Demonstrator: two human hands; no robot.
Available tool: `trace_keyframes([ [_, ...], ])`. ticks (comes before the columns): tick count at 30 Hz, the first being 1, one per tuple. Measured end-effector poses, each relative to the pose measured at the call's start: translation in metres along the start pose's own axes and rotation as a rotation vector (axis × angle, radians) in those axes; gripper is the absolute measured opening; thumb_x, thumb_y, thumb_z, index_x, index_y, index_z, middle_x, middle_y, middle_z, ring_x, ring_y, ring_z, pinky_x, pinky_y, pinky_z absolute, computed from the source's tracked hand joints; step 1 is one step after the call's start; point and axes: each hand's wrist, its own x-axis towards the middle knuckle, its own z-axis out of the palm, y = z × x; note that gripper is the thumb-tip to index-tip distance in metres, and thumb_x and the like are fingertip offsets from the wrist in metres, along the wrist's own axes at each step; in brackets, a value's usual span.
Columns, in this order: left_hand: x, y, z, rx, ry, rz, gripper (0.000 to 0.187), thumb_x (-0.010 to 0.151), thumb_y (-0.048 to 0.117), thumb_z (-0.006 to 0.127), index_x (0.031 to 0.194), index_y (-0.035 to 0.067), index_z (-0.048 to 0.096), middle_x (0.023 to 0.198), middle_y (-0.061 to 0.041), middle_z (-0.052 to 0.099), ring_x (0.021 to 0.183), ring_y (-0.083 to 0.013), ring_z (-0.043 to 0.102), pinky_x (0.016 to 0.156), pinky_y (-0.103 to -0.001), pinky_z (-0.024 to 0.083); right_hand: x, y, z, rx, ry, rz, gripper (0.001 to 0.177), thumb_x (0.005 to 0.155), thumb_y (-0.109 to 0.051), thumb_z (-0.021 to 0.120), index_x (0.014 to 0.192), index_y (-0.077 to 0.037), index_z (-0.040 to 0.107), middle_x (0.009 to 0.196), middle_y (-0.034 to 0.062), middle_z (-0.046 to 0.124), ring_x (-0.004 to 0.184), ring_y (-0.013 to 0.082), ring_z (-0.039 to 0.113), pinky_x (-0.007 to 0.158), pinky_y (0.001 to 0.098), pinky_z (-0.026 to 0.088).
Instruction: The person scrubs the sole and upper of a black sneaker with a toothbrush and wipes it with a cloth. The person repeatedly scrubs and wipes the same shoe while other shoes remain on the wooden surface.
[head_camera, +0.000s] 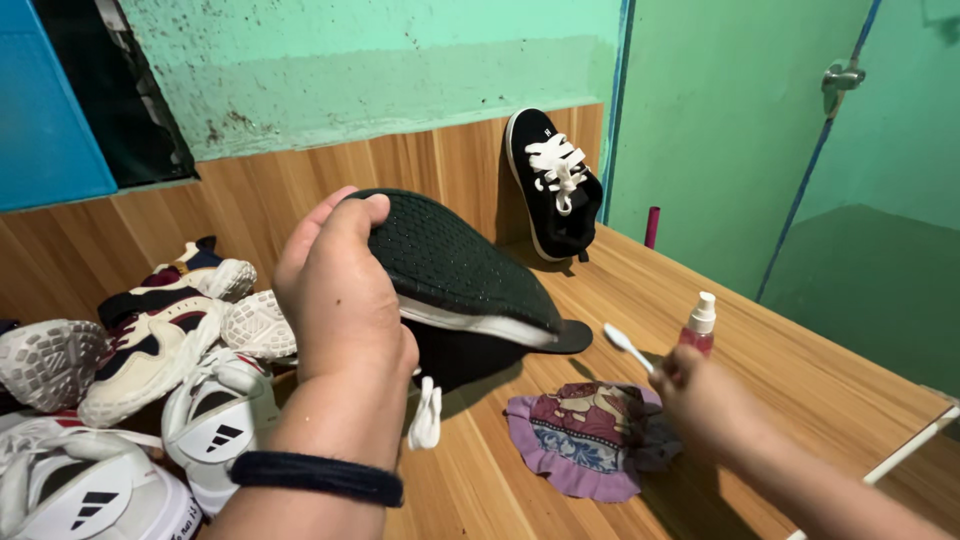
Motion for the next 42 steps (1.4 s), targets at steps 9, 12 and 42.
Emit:
trace_keyframes([
  [9,0.001,0.017,0.001,0.123,-0.062,-0.06,0.03,0.074,0.005,0.07,0.103,-0.002,0.072,0.09,-0.007,0.07,0.085,-0.0174,0.066,0.077,-0.029,0.054,-0.047,-0.024,0.007,-0.328,0.021,-0.496,0.048,0.087,-0.042,0.069,0.127,-0.015,0.067,0.13,0.0144,0.062,0.115,0.0339,0.059,0.097,0.0449,0.048],
  [12,-0.001,0.022,0.0,0.131,-0.098,-0.057,0.028,0.074,0.004,0.07,0.101,-0.003,0.073,0.09,-0.007,0.07,0.086,-0.0176,0.067,0.079,-0.028,0.054,-0.058,-0.032,0.023,-0.233,-0.015,-0.847,0.048,0.086,-0.043,0.071,0.125,-0.014,0.071,0.13,0.0154,0.062,0.116,0.0355,0.057,0.096,0.0464,0.046],
  [42,0.007,-0.012,0.045,0.549,-0.325,-0.416,0.016,0.076,0.016,0.074,0.083,0.001,0.072,0.072,-0.008,0.065,0.063,-0.0198,0.058,0.053,-0.039,0.047,0.016,-0.187,0.012,1.036,0.221,-0.587,0.05,0.108,-0.049,0.049,0.109,-0.002,0.064,0.089,0.0045,0.056,0.082,0.0147,0.048,0.074,0.0314,0.043],
])
